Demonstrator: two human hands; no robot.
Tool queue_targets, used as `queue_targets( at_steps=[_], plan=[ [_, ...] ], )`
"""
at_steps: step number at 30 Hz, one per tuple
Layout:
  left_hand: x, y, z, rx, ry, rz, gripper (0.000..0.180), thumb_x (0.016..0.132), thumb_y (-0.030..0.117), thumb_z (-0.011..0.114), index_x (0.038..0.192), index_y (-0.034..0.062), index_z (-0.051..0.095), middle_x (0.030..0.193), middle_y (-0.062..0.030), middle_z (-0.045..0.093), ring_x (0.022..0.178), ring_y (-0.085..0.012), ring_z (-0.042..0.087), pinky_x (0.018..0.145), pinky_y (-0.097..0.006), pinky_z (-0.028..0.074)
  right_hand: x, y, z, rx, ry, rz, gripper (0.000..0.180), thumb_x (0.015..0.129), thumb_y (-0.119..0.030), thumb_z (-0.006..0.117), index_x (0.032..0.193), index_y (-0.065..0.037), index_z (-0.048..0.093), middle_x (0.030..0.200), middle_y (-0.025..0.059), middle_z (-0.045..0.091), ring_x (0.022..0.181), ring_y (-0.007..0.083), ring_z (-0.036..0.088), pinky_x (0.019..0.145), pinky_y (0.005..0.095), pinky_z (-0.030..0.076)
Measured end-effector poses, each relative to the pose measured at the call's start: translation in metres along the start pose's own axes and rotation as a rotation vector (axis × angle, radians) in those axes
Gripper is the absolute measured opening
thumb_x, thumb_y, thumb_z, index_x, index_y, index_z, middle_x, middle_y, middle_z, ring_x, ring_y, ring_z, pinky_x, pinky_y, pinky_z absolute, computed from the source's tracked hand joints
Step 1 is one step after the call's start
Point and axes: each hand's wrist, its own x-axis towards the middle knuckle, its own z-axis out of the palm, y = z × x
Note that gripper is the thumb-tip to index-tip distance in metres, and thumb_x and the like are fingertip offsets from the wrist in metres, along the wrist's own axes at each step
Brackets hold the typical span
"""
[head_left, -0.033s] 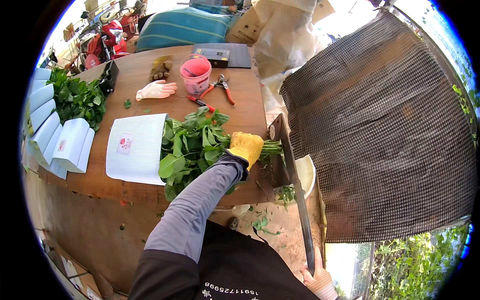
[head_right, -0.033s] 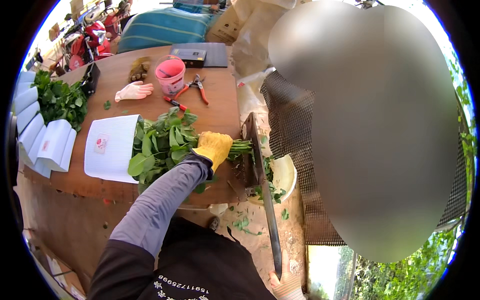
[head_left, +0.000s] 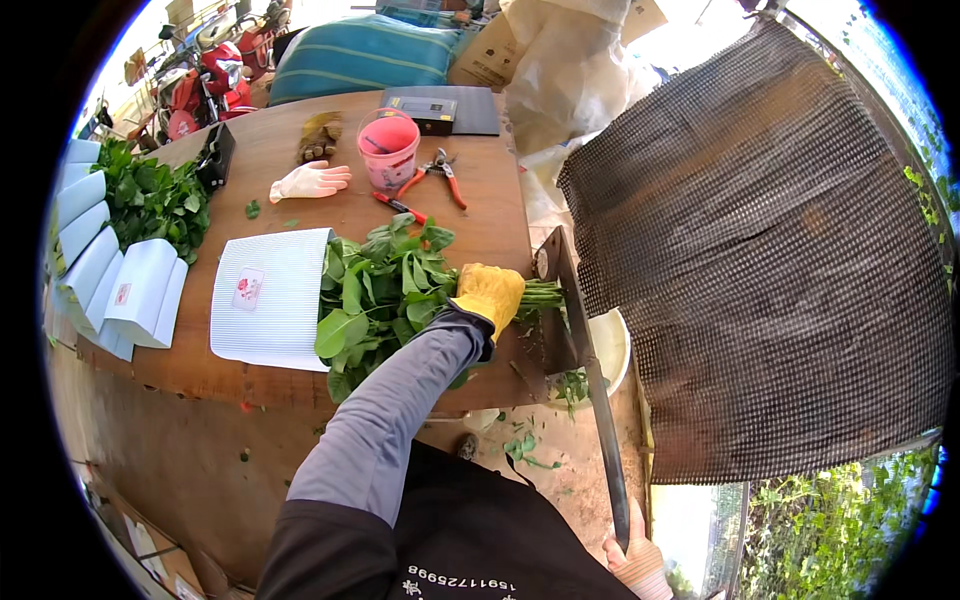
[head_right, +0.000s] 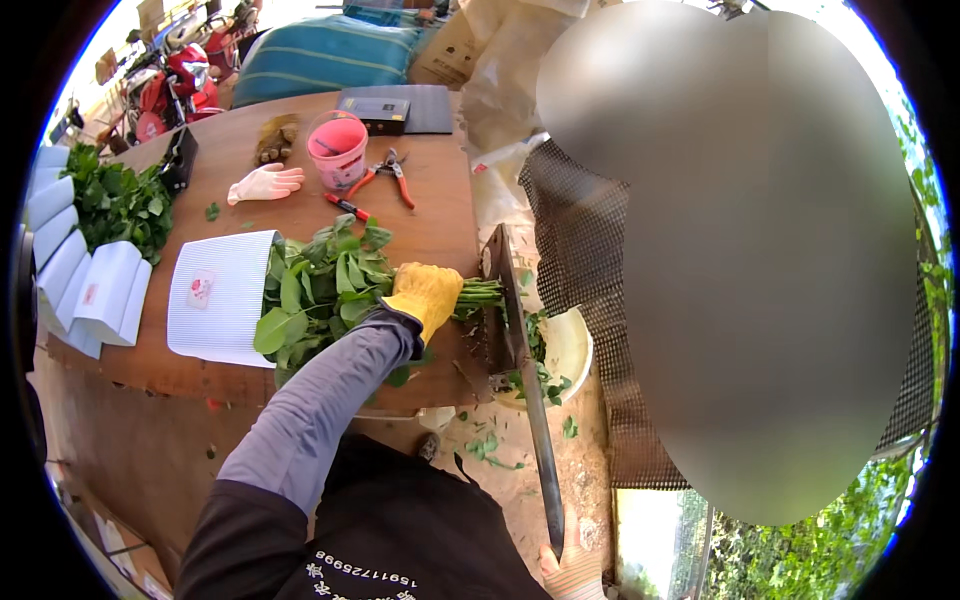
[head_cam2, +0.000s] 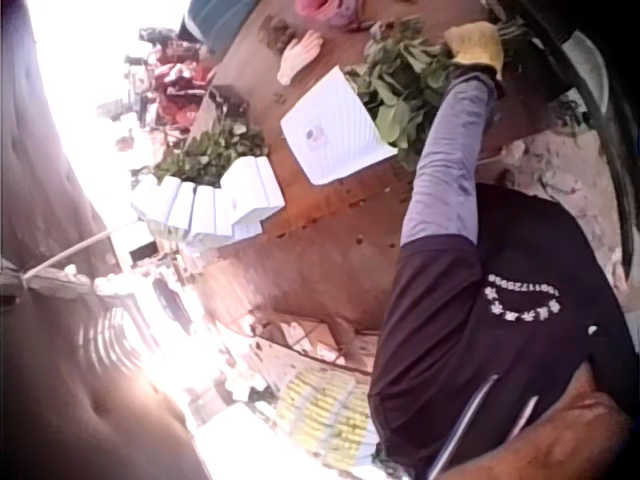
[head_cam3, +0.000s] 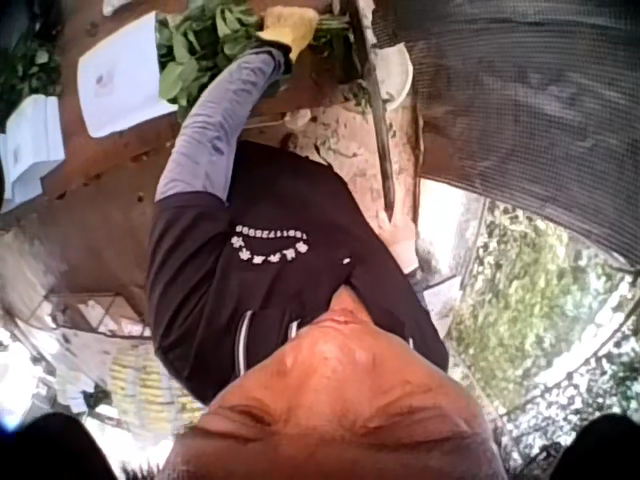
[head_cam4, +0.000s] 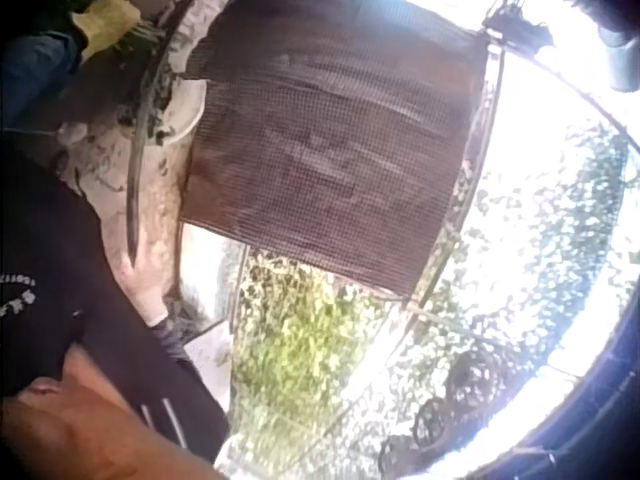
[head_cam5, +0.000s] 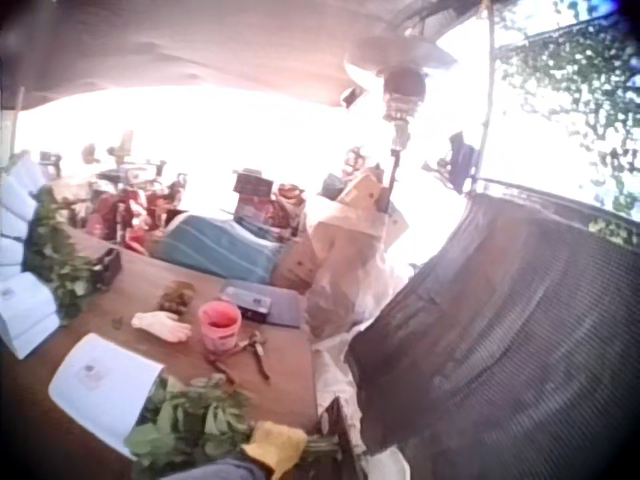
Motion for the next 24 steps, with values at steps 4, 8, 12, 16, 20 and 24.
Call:
queue_targets(
  at_steps=[4,8,12,16,20,24],
  plan=[
    [-0.002,0.001,0.004,0.013,0.029,0.003,0.015,0.089,0.021,0.065,0.085,0.0186,0.079,0.082,-0.0093,0.078,0.080,-0.0271,0.077,0.072,-0.043,0.055,0.012,-0.047,-0.015,0.585,-0.067,0.361,0.031,0.097,-0.031,0.072,0.112,-0.005,0.065,0.076,0.0064,0.067,0.067,0.0195,0.066,0.061,0.0337,0.052],
    [-0.001,-0.005,0.009,0.022,0.046,0.000,0.014,0.088,0.021,0.064,0.085,0.0192,0.078,0.080,-0.0086,0.078,0.078,-0.0267,0.077,0.069,-0.044,0.055,0.052,-0.045,0.086,0.771,-0.039,0.441,0.039,0.094,-0.037,0.072,0.083,0.000,0.066,0.067,0.0077,0.061,0.064,0.0169,0.060,0.061,0.0369,0.047],
    [-0.015,-0.007,0.018,0.057,0.164,0.055,0.010,0.084,0.020,0.066,0.077,0.0205,0.073,0.071,-0.0061,0.073,0.067,-0.0245,0.073,0.061,-0.042,0.051,0.093,-0.020,0.184,0.898,-0.059,0.526,0.048,0.090,-0.046,0.074,0.074,-0.002,0.063,0.060,0.0022,0.053,0.055,0.0166,0.050,0.053,0.0401,0.039],
    [-0.085,-0.041,0.023,0.009,0.187,0.226,0.010,0.079,0.020,0.068,0.069,0.0175,0.068,0.066,-0.0084,0.070,0.064,-0.0268,0.071,0.061,-0.043,0.051,0.102,0.005,0.239,0.848,-0.201,0.598,0.045,0.091,-0.045,0.075,0.084,-0.001,0.071,0.063,0.0120,0.064,0.060,0.0260,0.065,0.060,0.0432,0.051],
    [-0.148,-0.113,0.020,0.125,0.070,0.144,0.009,0.080,0.021,0.068,0.072,0.0165,0.069,0.066,-0.0073,0.071,0.065,-0.0257,0.072,0.062,-0.043,0.053,0.157,-0.121,0.069,0.324,0.745,-0.184,0.034,0.089,-0.023,0.074,0.114,0.000,0.071,0.094,0.0166,0.072,0.093,0.0340,0.070,0.085,0.0444,0.054],
    [-0.133,-0.143,0.022,0.122,0.026,0.059,0.009,0.083,0.021,0.067,0.077,0.0169,0.073,0.072,-0.0071,0.074,0.069,-0.0259,0.074,0.063,-0.042,0.054,0.285,-0.236,0.013,0.637,0.495,-0.550,0.029,0.093,-0.013,0.069,0.121,-0.006,0.070,0.104,0.0154,0.071,0.097,0.0347,0.068,0.086,0.0424,0.054]
  ],
)
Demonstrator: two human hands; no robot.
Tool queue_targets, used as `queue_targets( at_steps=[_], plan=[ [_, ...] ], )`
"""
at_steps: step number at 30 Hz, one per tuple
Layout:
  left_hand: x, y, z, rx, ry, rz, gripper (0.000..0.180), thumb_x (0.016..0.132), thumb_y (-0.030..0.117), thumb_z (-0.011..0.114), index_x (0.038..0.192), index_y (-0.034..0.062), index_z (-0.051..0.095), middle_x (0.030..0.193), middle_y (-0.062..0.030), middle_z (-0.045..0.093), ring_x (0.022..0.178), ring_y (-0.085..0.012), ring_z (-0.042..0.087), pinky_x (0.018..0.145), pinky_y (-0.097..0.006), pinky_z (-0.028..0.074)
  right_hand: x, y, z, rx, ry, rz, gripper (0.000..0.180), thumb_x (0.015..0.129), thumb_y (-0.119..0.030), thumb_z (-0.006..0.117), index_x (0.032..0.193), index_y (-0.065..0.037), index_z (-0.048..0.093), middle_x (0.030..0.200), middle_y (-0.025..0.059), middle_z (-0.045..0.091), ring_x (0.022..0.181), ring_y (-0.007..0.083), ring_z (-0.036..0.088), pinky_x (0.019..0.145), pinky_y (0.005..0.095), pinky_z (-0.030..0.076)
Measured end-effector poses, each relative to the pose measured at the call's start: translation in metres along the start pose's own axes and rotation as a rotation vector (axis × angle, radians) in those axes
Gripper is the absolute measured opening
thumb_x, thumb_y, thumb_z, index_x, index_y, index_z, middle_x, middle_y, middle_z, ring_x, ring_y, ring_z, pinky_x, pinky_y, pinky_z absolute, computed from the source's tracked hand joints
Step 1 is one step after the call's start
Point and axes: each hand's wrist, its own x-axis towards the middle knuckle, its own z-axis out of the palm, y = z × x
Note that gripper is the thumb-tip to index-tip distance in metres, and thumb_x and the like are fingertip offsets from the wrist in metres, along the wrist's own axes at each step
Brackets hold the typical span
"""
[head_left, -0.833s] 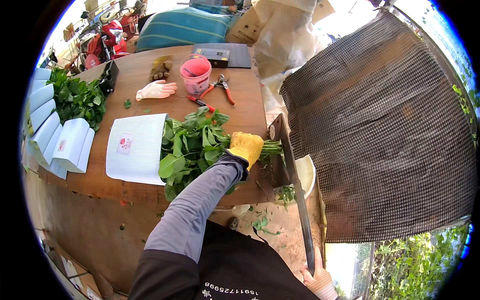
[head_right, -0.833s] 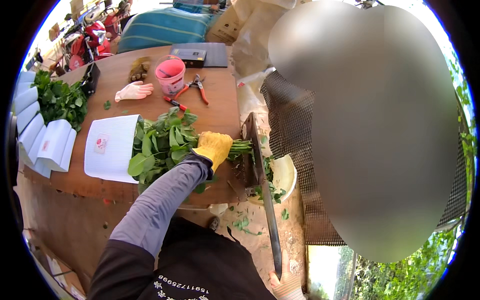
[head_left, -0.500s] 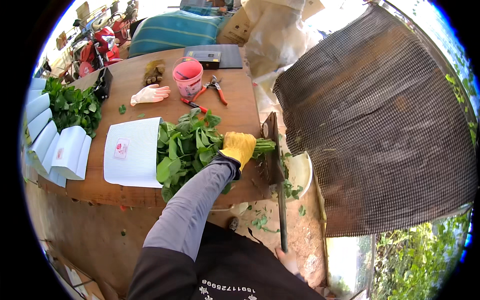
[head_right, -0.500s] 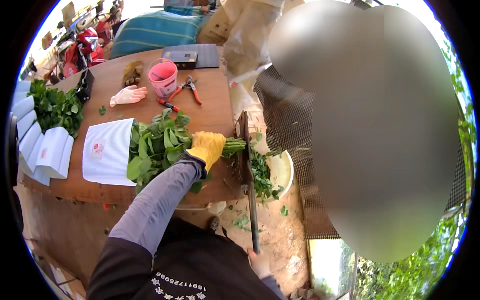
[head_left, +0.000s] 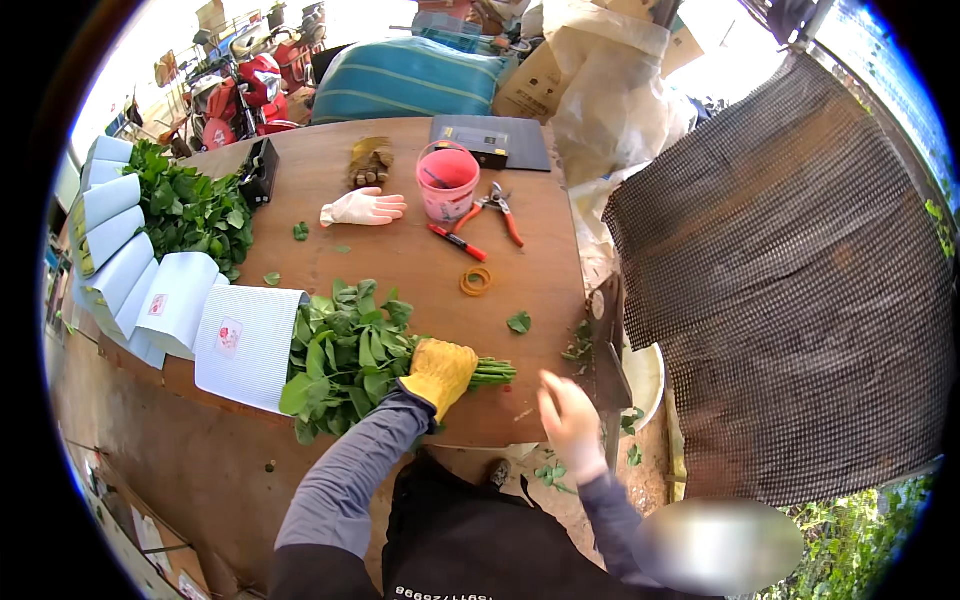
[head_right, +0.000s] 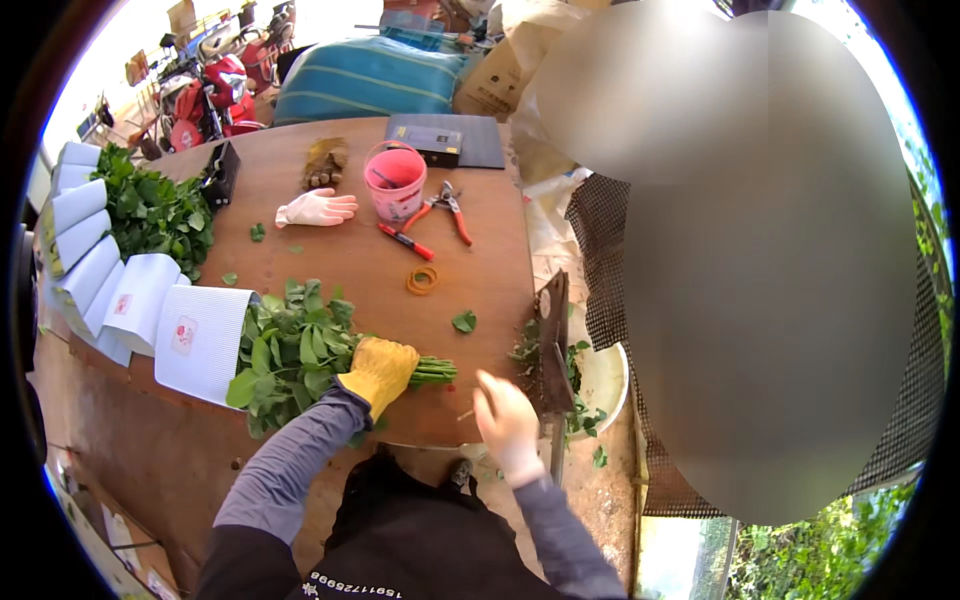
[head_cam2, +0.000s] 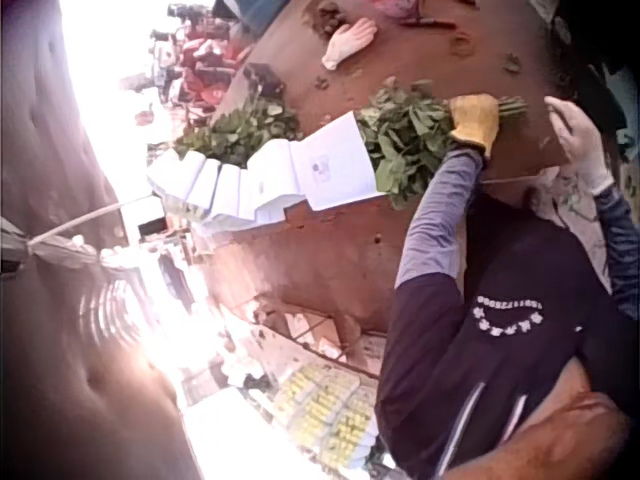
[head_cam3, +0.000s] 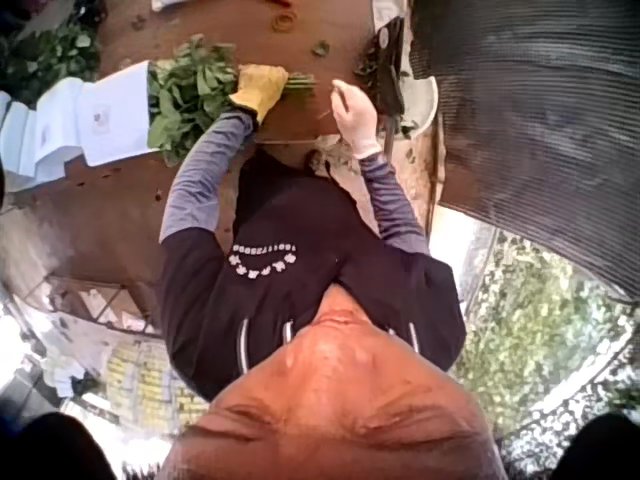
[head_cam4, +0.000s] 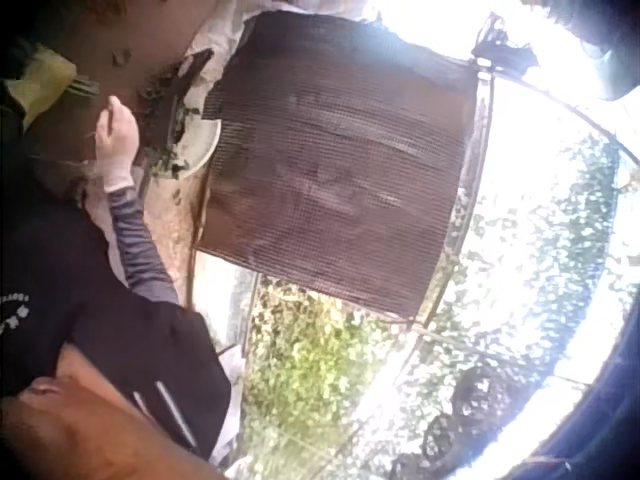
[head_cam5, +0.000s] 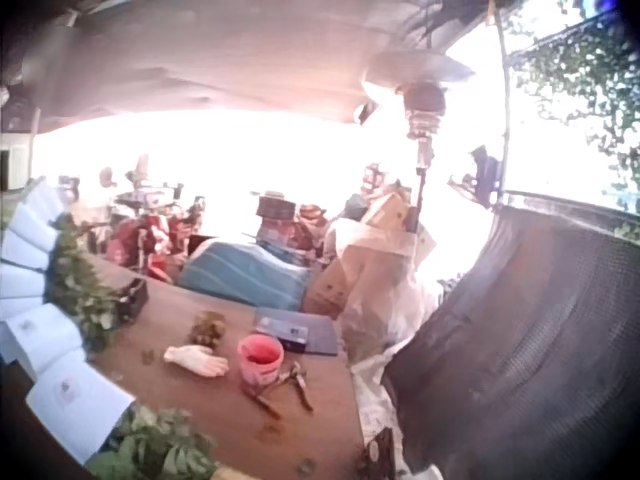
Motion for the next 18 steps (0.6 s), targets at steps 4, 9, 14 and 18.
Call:
queue_targets(
  at_steps=[4,9,14,18],
  plan=[
    [0.011,0.003,-0.003,-0.071,-0.059,-0.038,0.013,0.085,0.022,0.065,0.079,0.0179,0.076,0.075,-0.0069,0.076,0.071,-0.0256,0.075,0.065,-0.042,0.054,0.136,0.035,0.103,-0.171,-0.191,-0.049,0.019,0.098,-0.029,0.065,0.109,-0.018,0.075,0.102,0.0103,0.071,0.098,0.0327,0.069,0.084,0.0428,0.055],
    [0.009,0.007,0.025,-0.158,-0.005,-0.136,0.014,0.084,0.024,0.065,0.076,0.0195,0.075,0.072,-0.0051,0.074,0.068,-0.0241,0.074,0.063,-0.042,0.051,0.215,0.031,0.169,-0.713,-0.516,-0.013,0.025,0.095,-0.040,0.067,0.106,-0.021,0.078,0.106,0.0068,0.072,0.102,0.0279,0.070,0.087,0.0419,0.056],
    [0.010,0.009,0.034,-0.221,-0.038,-0.180,0.015,0.085,0.025,0.065,0.076,0.0208,0.076,0.071,-0.0041,0.074,0.069,-0.0232,0.074,0.064,-0.042,0.049,0.215,0.031,0.189,-0.849,-0.509,-0.065,0.022,0.094,-0.035,0.068,0.097,-0.015,0.076,0.102,0.0070,0.073,0.097,0.0282,0.072,0.084,0.0442,0.058],
    [0.013,0.010,0.030,-0.250,-0.059,-0.191,0.015,0.086,0.025,0.065,0.076,0.0207,0.076,0.072,-0.0045,0.075,0.070,-0.0233,0.074,0.065,-0.041,0.049,0.206,0.046,0.184,-0.630,-0.360,0.063,0.018,0.094,-0.031,0.068,0.097,-0.015,0.076,0.102,0.0098,0.074,0.097,0.0297,0.072,0.084,0.0429,0.057]
  ],
)
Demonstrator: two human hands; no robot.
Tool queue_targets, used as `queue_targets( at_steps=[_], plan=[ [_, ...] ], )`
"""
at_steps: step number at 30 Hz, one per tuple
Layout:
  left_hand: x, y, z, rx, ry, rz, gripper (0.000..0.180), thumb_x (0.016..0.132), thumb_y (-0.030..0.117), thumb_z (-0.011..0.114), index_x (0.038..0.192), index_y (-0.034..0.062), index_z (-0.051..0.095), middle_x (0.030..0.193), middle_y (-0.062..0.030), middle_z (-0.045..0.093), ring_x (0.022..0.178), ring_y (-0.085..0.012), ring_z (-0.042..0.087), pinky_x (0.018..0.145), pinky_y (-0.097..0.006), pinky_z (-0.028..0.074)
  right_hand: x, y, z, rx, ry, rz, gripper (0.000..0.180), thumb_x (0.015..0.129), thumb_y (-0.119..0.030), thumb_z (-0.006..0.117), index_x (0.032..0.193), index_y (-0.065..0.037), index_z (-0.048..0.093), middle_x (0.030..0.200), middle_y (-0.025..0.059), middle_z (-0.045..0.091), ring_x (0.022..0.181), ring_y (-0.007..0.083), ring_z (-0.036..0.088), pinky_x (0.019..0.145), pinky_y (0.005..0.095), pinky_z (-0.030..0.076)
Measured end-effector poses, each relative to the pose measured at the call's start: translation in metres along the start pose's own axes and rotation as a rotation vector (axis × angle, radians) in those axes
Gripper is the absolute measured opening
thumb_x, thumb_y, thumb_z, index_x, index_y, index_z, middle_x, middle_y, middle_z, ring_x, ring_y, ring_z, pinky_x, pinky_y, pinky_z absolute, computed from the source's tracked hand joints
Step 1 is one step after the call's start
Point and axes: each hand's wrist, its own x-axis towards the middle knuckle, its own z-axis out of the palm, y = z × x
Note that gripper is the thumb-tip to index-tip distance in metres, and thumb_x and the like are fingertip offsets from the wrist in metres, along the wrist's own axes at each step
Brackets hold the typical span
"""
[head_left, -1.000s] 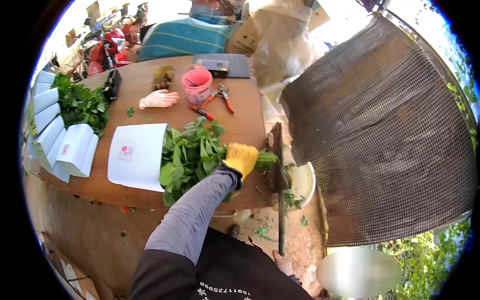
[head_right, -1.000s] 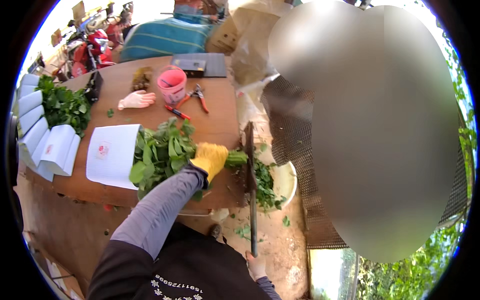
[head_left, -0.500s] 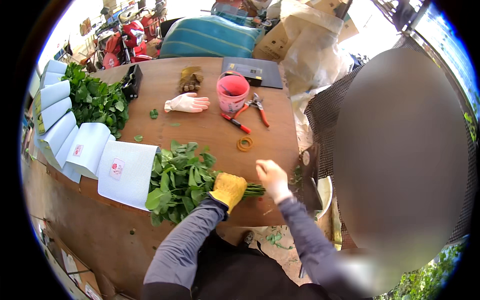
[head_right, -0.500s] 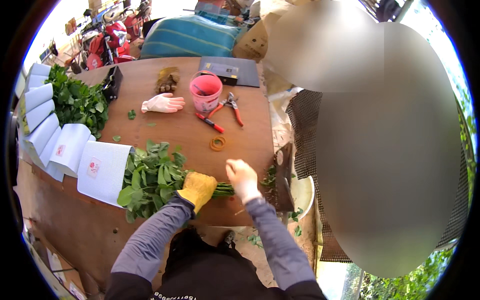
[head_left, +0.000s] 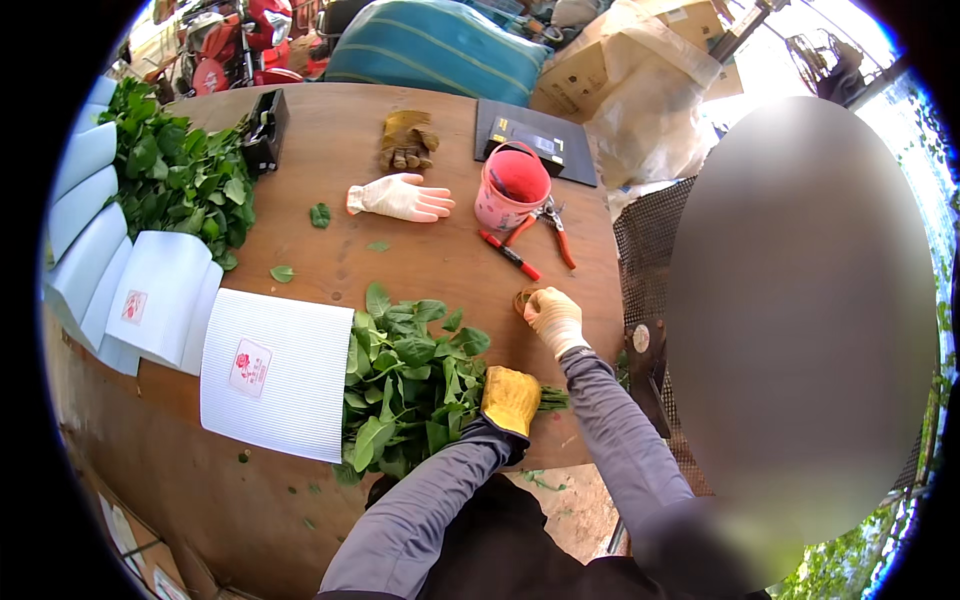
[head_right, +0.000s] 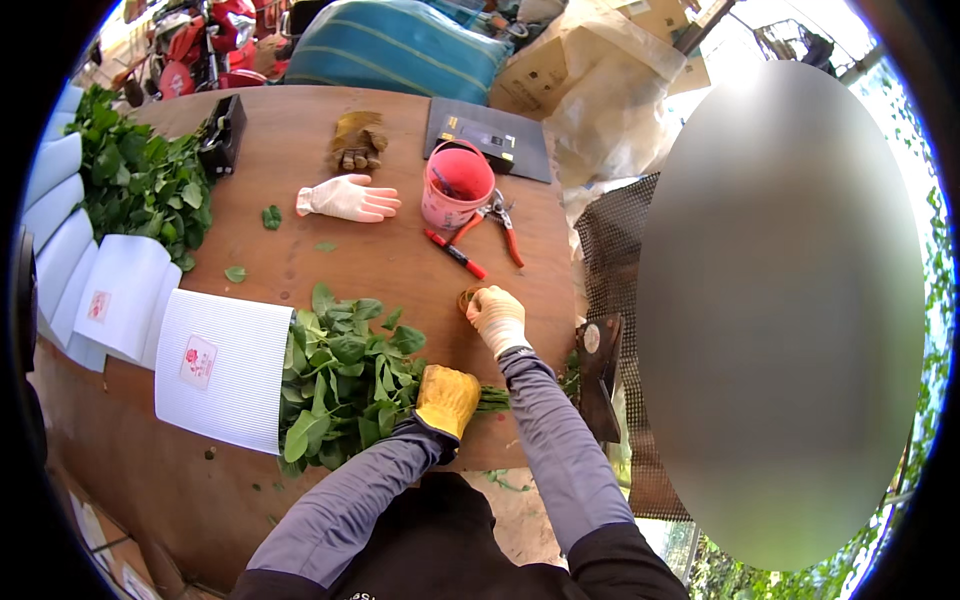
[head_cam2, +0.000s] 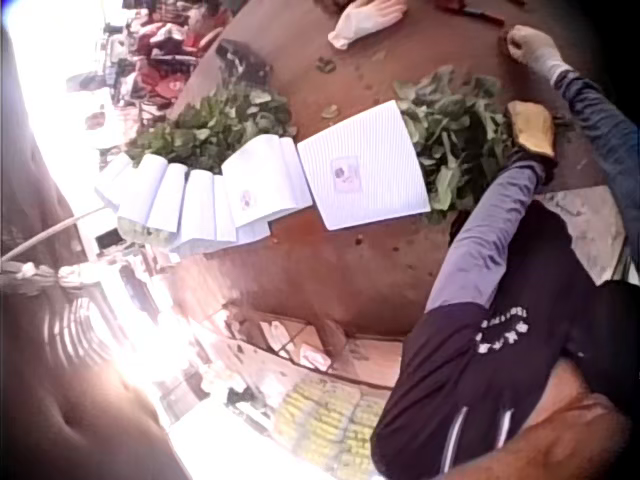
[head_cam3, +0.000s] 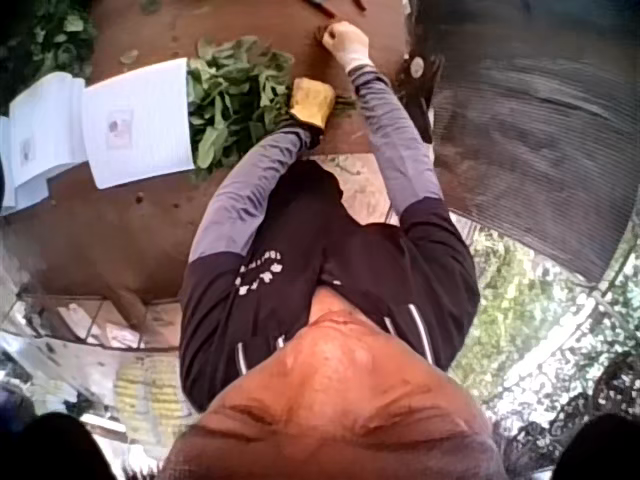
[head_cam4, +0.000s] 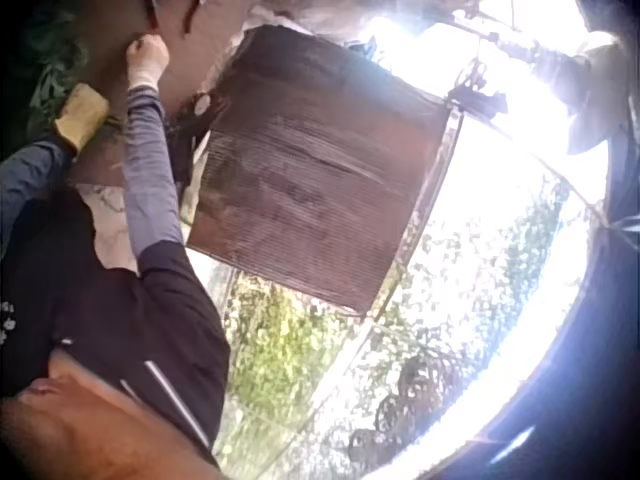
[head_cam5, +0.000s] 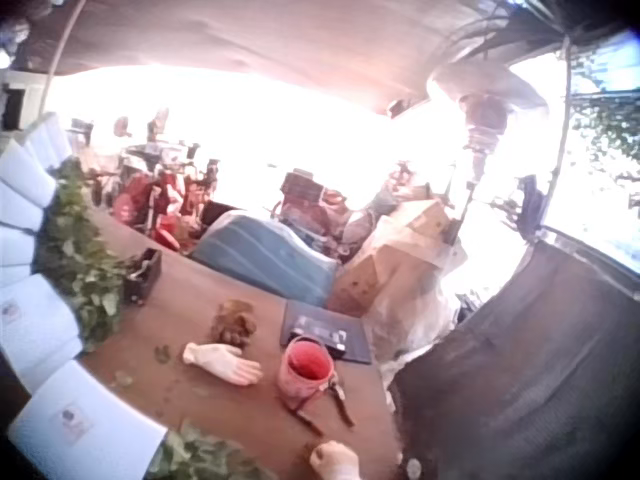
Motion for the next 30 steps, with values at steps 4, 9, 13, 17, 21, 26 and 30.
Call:
queue_targets(
  at_steps=[4,9,13,17,21,26,30],
  plan=[
    [0.000,-0.004,0.000,0.001,-0.040,-0.003,0.016,0.087,0.025,0.065,0.078,0.0208,0.077,0.074,-0.0050,0.075,0.072,-0.0240,0.073,0.066,-0.042,0.048,-0.018,-0.001,-0.018,0.432,-0.046,0.256,0.018,0.093,-0.030,0.068,0.100,-0.015,0.076,0.103,0.0113,0.074,0.096,0.0314,0.072,0.086,0.0416,0.057],
    [0.001,-0.005,-0.013,0.039,-0.049,0.023,0.013,0.085,0.024,0.066,0.079,0.0206,0.077,0.073,-0.0054,0.075,0.070,-0.0234,0.074,0.064,-0.041,0.050,-0.003,0.006,-0.015,-0.064,-0.001,-0.108,0.018,0.093,-0.033,0.070,0.101,-0.019,0.078,0.098,0.0047,0.069,0.100,0.0248,0.068,0.084,0.0420,0.055],
    [0.000,-0.006,-0.020,0.062,-0.091,0.026,0.014,0.086,0.024,0.066,0.080,0.0201,0.077,0.074,-0.0051,0.076,0.071,-0.0240,0.075,0.064,-0.041,0.051,0.004,0.001,0.000,-0.278,-0.040,-0.257,0.016,0.092,-0.031,0.069,0.089,-0.018,0.077,0.095,0.0050,0.070,0.095,0.0257,0.069,0.081,0.0415,0.056],
    [0.000,-0.004,-0.026,0.101,-0.114,0.045,0.013,0.086,0.024,0.066,0.081,0.0195,0.077,0.074,-0.0052,0.076,0.072,-0.0244,0.075,0.066,-0.041,0.053,0.011,0.011,0.017,-0.340,0.086,-0.331,0.014,0.090,-0.027,0.068,0.084,-0.017,0.075,0.089,0.0056,0.072,0.088,0.0277,0.071,0.079,0.0433,0.057],
    [-0.002,-0.006,-0.022,0.102,-0.108,0.061,0.013,0.086,0.023,0.065,0.080,0.0187,0.077,0.076,-0.0059,0.076,0.073,-0.0252,0.076,0.065,-0.042,0.054,0.017,0.004,0.003,-0.027,0.057,-0.169,0.015,0.089,-0.022,0.064,0.086,-0.012,0.076,0.090,0.0114,0.074,0.088,0.0311,0.073,0.080,0.0448,0.057],
    [0.000,-0.001,-0.033,0.104,-0.119,0.053,0.015,0.086,0.024,0.065,0.079,0.0196,0.078,0.078,-0.0071,0.077,0.075,-0.0248,0.077,0.063,-0.041,0.052,-0.026,0.054,-0.018,1.157,0.006,0.200,0.021,0.097,-0.023,0.069,0.096,-0.002,0.073,0.083,0.0024,0.072,0.076,0.0129,0.064,0.074,0.0300,0.052],
    [0.002,-0.002,-0.029,0.161,-0.106,0.082,0.016,0.086,0.023,0.065,0.079,0.0189,0.078,0.075,-0.0075,0.077,0.072,-0.0248,0.076,0.062,-0.042,0.053,-0.110,0.081,-0.041,1.187,0.002,0.260,0.018,0.099,-0.018,0.067,0.094,-0.001,0.071,0.081,-0.0024,0.067,0.072,0.0060,0.056,0.068,0.0240,0.046]
  ],
)
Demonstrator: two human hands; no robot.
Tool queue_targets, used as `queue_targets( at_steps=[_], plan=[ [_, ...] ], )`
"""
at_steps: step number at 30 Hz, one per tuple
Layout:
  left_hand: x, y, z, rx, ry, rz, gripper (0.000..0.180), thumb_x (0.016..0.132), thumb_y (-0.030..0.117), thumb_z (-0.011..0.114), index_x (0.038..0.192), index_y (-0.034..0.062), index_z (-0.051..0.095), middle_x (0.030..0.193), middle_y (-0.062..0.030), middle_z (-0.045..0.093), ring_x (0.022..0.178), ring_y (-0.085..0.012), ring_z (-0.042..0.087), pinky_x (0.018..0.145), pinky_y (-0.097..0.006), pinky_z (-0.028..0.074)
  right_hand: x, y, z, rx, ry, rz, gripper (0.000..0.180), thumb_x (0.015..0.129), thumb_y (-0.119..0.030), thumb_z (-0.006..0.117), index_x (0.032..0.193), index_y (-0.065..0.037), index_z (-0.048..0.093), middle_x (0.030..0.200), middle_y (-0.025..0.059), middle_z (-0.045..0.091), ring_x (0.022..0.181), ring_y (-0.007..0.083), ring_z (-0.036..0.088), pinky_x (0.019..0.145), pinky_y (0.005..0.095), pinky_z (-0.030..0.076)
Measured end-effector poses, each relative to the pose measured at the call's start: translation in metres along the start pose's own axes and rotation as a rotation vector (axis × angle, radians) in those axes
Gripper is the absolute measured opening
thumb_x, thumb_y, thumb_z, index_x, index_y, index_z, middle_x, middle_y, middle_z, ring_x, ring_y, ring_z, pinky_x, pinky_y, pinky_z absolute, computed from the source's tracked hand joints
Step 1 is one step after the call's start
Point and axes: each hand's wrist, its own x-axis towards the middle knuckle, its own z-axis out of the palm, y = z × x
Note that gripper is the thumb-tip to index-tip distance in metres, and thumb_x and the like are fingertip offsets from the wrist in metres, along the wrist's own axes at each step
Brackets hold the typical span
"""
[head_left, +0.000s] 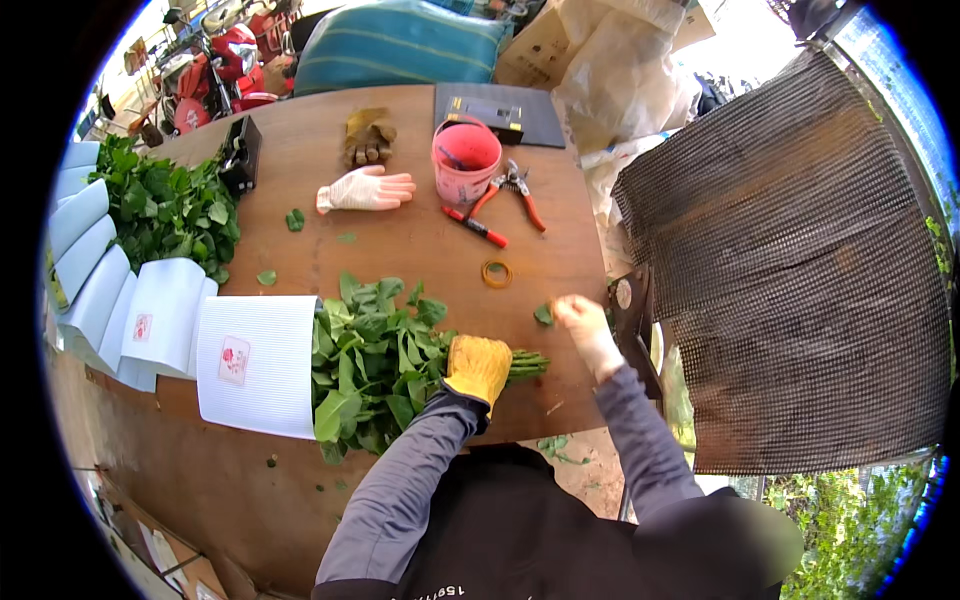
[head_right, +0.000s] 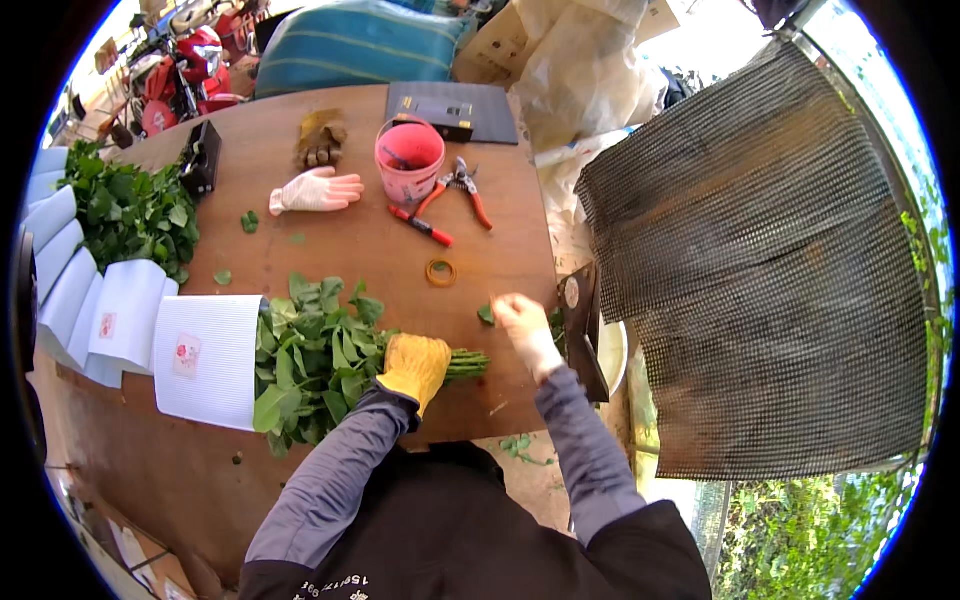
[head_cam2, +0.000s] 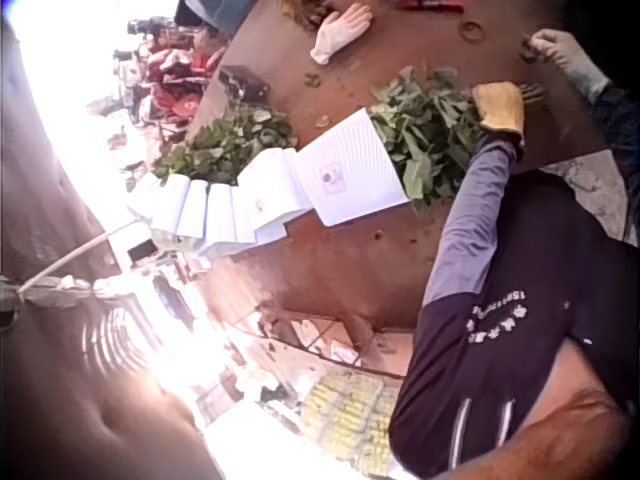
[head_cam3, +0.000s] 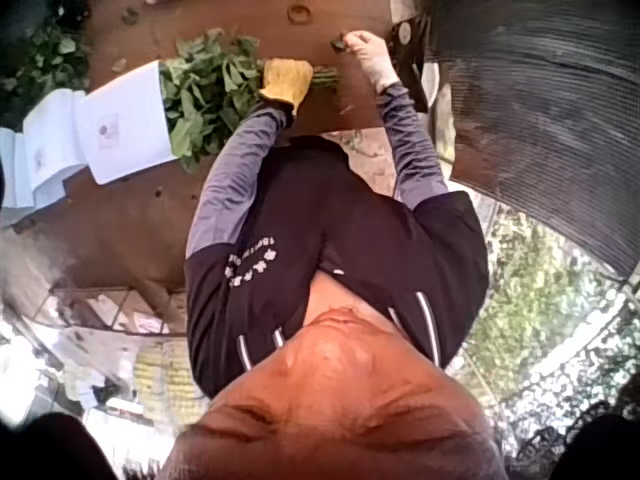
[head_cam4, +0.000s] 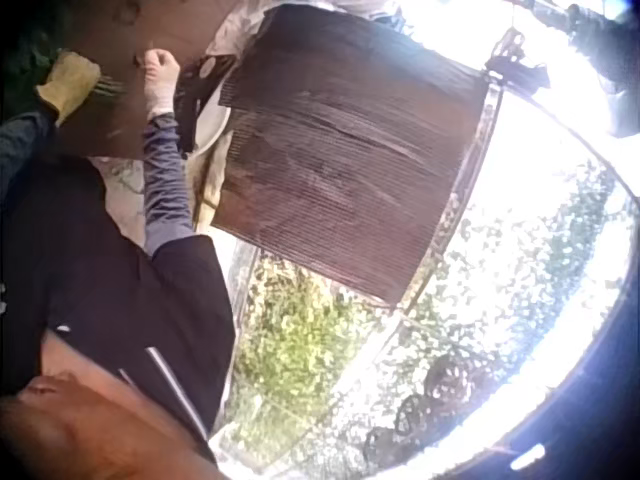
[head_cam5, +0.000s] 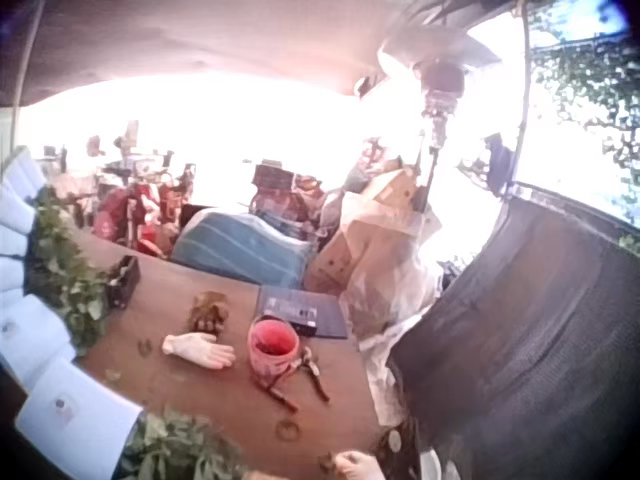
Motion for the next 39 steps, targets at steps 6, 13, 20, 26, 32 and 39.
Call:
queue_targets(
  at_steps=[6,13,20,26,32,39],
  plan=[
    [0.005,-0.002,0.009,0.012,-0.028,0.010,0.014,0.085,0.022,0.066,0.080,0.0183,0.079,0.076,-0.0085,0.077,0.071,-0.0248,0.077,0.060,-0.042,0.054,-0.083,0.025,-0.005,0.149,0.064,0.374,0.016,0.101,-0.021,0.070,0.097,-0.006,0.072,0.082,-0.0020,0.070,0.072,0.0053,0.061,0.065,0.0216,0.047],
    [0.000,0.001,0.009,0.076,0.061,0.008,0.011,0.085,0.024,0.067,0.082,0.0185,0.076,0.076,-0.0057,0.077,0.072,-0.0238,0.076,0.062,-0.041,0.054,-0.082,0.021,0.005,0.105,-0.071,0.234,0.019,0.102,-0.023,0.068,0.102,-0.004,0.072,0.087,-0.0021,0.070,0.077,0.0058,0.060,0.072,0.0229,0.050],
    [-0.004,0.002,0.014,0.071,0.101,-0.005,0.010,0.085,0.025,0.066,0.082,0.0182,0.073,0.077,-0.0050,0.076,0.075,-0.0241,0.075,0.065,-0.041,0.054,-0.083,-0.003,0.027,0.037,-0.165,0.233,0.020,0.101,-0.020,0.069,0.101,0.000,0.072,0.089,-0.0013,0.070,0.077,0.0070,0.060,0.072,0.0258,0.052],
    [-0.005,0.001,0.029,-0.063,0.142,-0.026,0.010,0.083,0.029,0.069,0.080,0.0200,0.072,0.075,-0.0049,0.074,0.074,-0.0242,0.074,0.066,-0.041,0.053,-0.071,-0.041,0.069,-0.157,-0.336,0.206,0.027,0.105,-0.026,0.062,0.105,0.001,0.066,0.090,0.0029,0.070,0.074,0.0095,0.063,0.070,0.0263,0.053],
    [-0.008,0.007,0.036,-0.257,0.487,-0.038,0.018,0.086,0.025,0.065,0.070,0.0182,0.066,0.067,-0.0040,0.067,0.066,-0.0247,0.069,0.060,-0.042,0.048,-0.029,-0.086,0.083,-0.253,-0.497,-0.006,0.022,0.101,-0.013,0.065,0.118,-0.001,0.059,0.086,0.0058,0.068,0.067,0.0104,0.061,0.061,0.0256,0.051],
    [-0.021,-0.002,0.000,-0.054,0.354,0.082,0.012,0.083,0.023,0.066,0.072,0.0175,0.064,0.064,-0.0043,0.065,0.063,-0.0252,0.068,0.062,-0.043,0.050,0.036,-0.056,0.048,0.733,-0.370,0.334,0.013,0.102,-0.024,0.061,0.105,-0.011,0.063,0.120,0.0164,0.073,0.062,0.0100,0.055,0.056,0.0260,0.045]
  ],
)
